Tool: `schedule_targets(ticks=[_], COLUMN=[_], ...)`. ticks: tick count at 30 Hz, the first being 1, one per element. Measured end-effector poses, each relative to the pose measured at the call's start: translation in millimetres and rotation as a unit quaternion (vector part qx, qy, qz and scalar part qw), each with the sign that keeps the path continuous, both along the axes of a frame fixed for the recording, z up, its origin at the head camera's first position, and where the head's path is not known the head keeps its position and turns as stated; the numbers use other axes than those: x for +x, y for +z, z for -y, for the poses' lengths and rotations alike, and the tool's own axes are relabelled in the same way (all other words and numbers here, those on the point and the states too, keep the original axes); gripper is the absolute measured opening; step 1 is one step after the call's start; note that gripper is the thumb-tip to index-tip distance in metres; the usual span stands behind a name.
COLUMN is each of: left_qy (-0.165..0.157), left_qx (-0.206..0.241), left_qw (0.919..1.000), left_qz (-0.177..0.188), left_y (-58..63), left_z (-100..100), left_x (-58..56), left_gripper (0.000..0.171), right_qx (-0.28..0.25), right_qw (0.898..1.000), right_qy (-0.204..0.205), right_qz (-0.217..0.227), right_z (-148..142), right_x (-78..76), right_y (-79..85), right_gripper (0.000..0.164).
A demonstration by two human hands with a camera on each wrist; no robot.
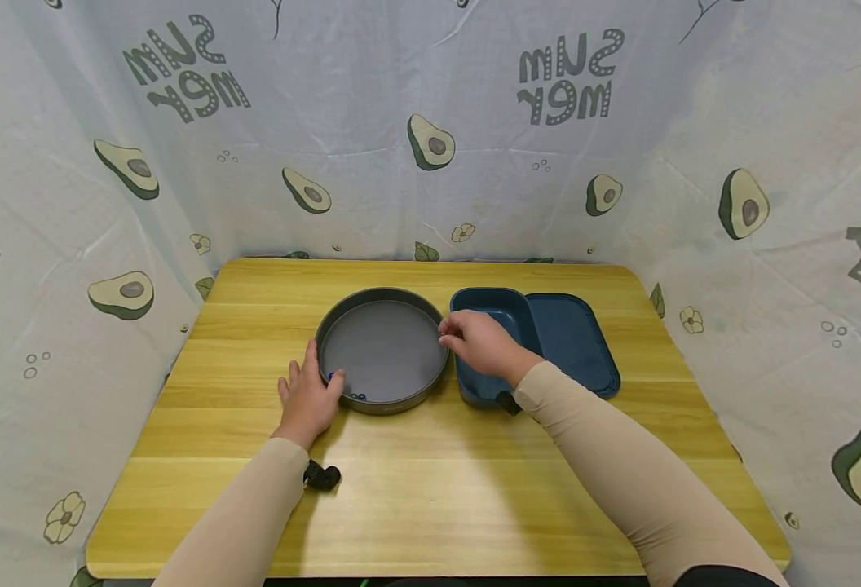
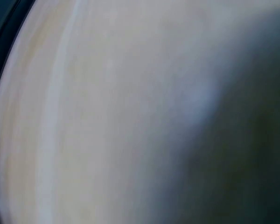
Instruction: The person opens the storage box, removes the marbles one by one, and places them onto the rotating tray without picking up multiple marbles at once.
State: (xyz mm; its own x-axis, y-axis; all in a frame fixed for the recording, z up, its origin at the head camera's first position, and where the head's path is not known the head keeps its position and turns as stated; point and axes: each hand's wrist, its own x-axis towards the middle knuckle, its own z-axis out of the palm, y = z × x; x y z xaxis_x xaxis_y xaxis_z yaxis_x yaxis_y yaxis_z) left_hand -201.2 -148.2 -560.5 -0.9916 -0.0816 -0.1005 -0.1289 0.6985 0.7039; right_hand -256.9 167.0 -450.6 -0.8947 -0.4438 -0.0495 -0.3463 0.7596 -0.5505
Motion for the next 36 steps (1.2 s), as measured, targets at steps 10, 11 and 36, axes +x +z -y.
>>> schedule_targets(ticks=[10,11,36], left_qy=[0.000,-0.001,-0.006], left_qx=[0.000,-0.001,0.001], left_qw=[1.0000,1.0000,1.0000], left_qz=[-0.001,-0.001,0.002], left_y=[2.5,2.4,1.8], left_z=[-2,-2,1], left_x=[1.2,1.1,0.9], left_gripper=[0.085,0.084,0.085], right_qx=[-0.079,-0.084,-0.118], right_qw=[0.996,0.996,0.992], right_qy=[-0.030,-0.031,-0.050], right_qz=[0.003,0.000,0.001], right_z=[10,11,26], right_x=[1.9,2.0,4.5], right_y=[8.2,8.9,13.4], right_gripper=[0.023,0.022,0.020])
